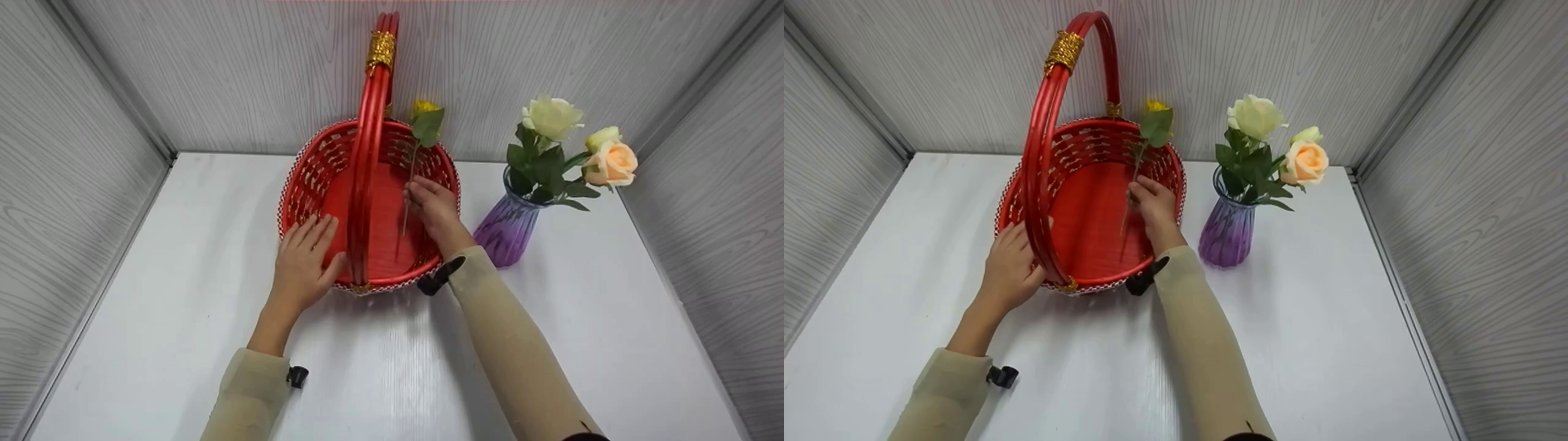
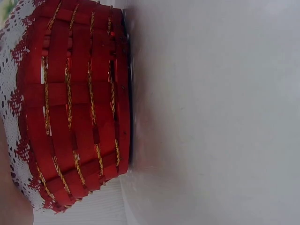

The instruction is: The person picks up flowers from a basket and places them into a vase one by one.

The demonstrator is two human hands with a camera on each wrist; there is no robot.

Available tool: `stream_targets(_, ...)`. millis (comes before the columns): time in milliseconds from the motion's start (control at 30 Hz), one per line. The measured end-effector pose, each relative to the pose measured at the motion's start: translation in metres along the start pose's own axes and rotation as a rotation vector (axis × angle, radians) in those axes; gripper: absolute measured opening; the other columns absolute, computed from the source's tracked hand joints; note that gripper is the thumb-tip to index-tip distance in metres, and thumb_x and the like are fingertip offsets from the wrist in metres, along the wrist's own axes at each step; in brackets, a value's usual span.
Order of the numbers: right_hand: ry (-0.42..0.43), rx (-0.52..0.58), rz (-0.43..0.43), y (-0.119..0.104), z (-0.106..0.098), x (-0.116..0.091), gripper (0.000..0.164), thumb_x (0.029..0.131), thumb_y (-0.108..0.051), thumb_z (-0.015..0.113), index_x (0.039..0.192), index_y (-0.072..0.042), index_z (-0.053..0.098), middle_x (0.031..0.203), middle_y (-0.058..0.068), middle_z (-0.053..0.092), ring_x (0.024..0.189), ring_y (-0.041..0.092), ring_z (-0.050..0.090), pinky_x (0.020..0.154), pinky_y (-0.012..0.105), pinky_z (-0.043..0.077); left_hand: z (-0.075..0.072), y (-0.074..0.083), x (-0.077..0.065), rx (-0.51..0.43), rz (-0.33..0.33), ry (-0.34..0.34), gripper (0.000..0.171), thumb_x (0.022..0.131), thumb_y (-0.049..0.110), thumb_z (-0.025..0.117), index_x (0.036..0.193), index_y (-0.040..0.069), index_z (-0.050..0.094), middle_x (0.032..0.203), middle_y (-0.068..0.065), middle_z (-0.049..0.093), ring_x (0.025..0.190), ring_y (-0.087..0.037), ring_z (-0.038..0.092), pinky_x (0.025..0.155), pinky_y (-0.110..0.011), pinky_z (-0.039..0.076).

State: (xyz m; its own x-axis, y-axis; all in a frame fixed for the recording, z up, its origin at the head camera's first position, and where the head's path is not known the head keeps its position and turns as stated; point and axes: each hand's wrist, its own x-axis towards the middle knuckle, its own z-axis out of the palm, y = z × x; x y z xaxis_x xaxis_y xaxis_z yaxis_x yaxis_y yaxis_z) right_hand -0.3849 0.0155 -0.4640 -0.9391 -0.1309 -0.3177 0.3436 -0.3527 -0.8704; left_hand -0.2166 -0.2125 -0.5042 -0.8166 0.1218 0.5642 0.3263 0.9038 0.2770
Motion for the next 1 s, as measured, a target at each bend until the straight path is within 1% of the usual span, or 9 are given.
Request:
stream_targets(100, 0.0, -0.004, -0.013, 0.0003, 0.0003, 0.0002, 0.034, 0.096, -0.005, 0.064, 0.129, -0.001, 0.062, 0.122, 0.021, 0.066, 0.094, 0.02, 0.069, 0.097, 0.039, 0.054, -0.0006, 0.0003, 0.0001, 0.001, -0.002, -0.006, 0.059, 0.098, 0.042, 0.046, 0.151, 0.014, 0.046, 0.149, -0.01, 0.052, 0.141, -0.034, 0.042, 0.119, -0.056, 0.025)
stream_targets(233, -0.003, -0.011, -0.015, 0.001, 0.0, 0.0011, 0.033, 0.096, -0.005, 0.064, 0.129, -0.002, 0.063, 0.133, 0.025, 0.06, 0.097, 0.023, 0.069, 0.102, 0.043, 0.051, 0.0001, -0.0003, -0.0004, 0.003, -0.003, -0.008, 0.059, 0.099, 0.043, 0.046, 0.151, 0.015, 0.046, 0.149, -0.01, 0.052, 0.141, -0.035, 0.042, 0.118, -0.056, 0.025)
stream_targets(333, 0.0, -0.018, -0.007, 0.0011, -0.0009, 0.0015, 0.035, 0.096, -0.005, 0.064, 0.131, -0.002, 0.062, 0.126, 0.022, 0.065, 0.093, 0.02, 0.069, 0.097, 0.04, 0.054, 0.0004, -0.0004, -0.0007, -0.002, -0.004, -0.006, 0.059, 0.099, 0.043, 0.046, 0.15, 0.015, 0.046, 0.149, -0.01, 0.052, 0.141, -0.035, 0.043, 0.118, -0.056, 0.025)
stream_targets(433, 0.003, -0.036, -0.005, 0.0004, -0.0012, 0.0014, 0.037, 0.096, -0.006, 0.064, 0.132, -0.002, 0.062, 0.116, 0.016, 0.069, 0.087, 0.016, 0.069, 0.09, 0.036, 0.057, 0.0, -0.0001, -0.0005, -0.002, -0.011, -0.009, 0.059, 0.098, 0.044, 0.046, 0.15, 0.015, 0.047, 0.149, -0.009, 0.052, 0.141, -0.034, 0.042, 0.118, -0.056, 0.025)
stream_targets(567, 0.008, -0.038, -0.011, -0.0009, -0.0006, 0.0011, 0.032, 0.095, -0.005, 0.065, 0.127, -0.003, 0.065, 0.118, 0.018, 0.068, 0.085, 0.016, 0.069, 0.088, 0.036, 0.058, 0.0002, 0.0, 0.0007, -0.003, -0.018, -0.021, 0.06, 0.098, 0.045, 0.045, 0.151, 0.016, 0.046, 0.15, -0.009, 0.051, 0.142, -0.033, 0.041, 0.119, -0.056, 0.023)
stream_targets(700, 0.007, -0.036, -0.007, -0.0012, 0.0004, 0.0016, 0.026, 0.094, -0.003, 0.066, 0.12, -0.004, 0.068, 0.121, 0.021, 0.067, 0.084, 0.017, 0.069, 0.086, 0.035, 0.058, 0.0008, -0.0011, 0.0007, 0.002, -0.014, -0.016, 0.06, 0.099, 0.046, 0.044, 0.151, 0.016, 0.046, 0.15, -0.009, 0.051, 0.142, -0.033, 0.041, 0.119, -0.056, 0.024)
stream_targets(800, 0.003, -0.042, -0.006, -0.0007, 0.0006, 0.002, 0.026, 0.093, -0.003, 0.067, 0.119, -0.003, 0.068, 0.116, 0.02, 0.068, 0.083, 0.017, 0.069, 0.08, 0.031, 0.06, 0.0005, -0.0013, 0.0001, 0.004, -0.011, -0.015, 0.06, 0.099, 0.046, 0.043, 0.151, 0.016, 0.046, 0.15, -0.009, 0.051, 0.142, -0.033, 0.041, 0.119, -0.056, 0.025)
stream_targets(867, 0.001, -0.043, -0.012, -0.0006, 0.0005, 0.002, 0.027, 0.093, -0.003, 0.067, 0.121, -0.002, 0.067, 0.111, 0.017, 0.07, 0.082, 0.017, 0.069, 0.077, 0.03, 0.059, 0.0005, -0.0012, 0.0001, 0.001, -0.01, -0.015, 0.06, 0.099, 0.046, 0.044, 0.151, 0.015, 0.046, 0.149, -0.01, 0.052, 0.142, -0.033, 0.041, 0.119, -0.056, 0.024)
stream_targets(1000, -0.003, -0.049, -0.024, 0.0001, -0.0002, 0.0021, 0.03, 0.094, -0.003, 0.066, 0.124, -0.001, 0.065, 0.102, 0.013, 0.071, 0.083, 0.017, 0.069, 0.077, 0.03, 0.059, 0.0007, -0.0011, -0.0002, 0.001, -0.003, -0.013, 0.059, 0.099, 0.045, 0.044, 0.15, 0.014, 0.047, 0.149, -0.01, 0.052, 0.141, -0.034, 0.042, 0.119, -0.056, 0.024)
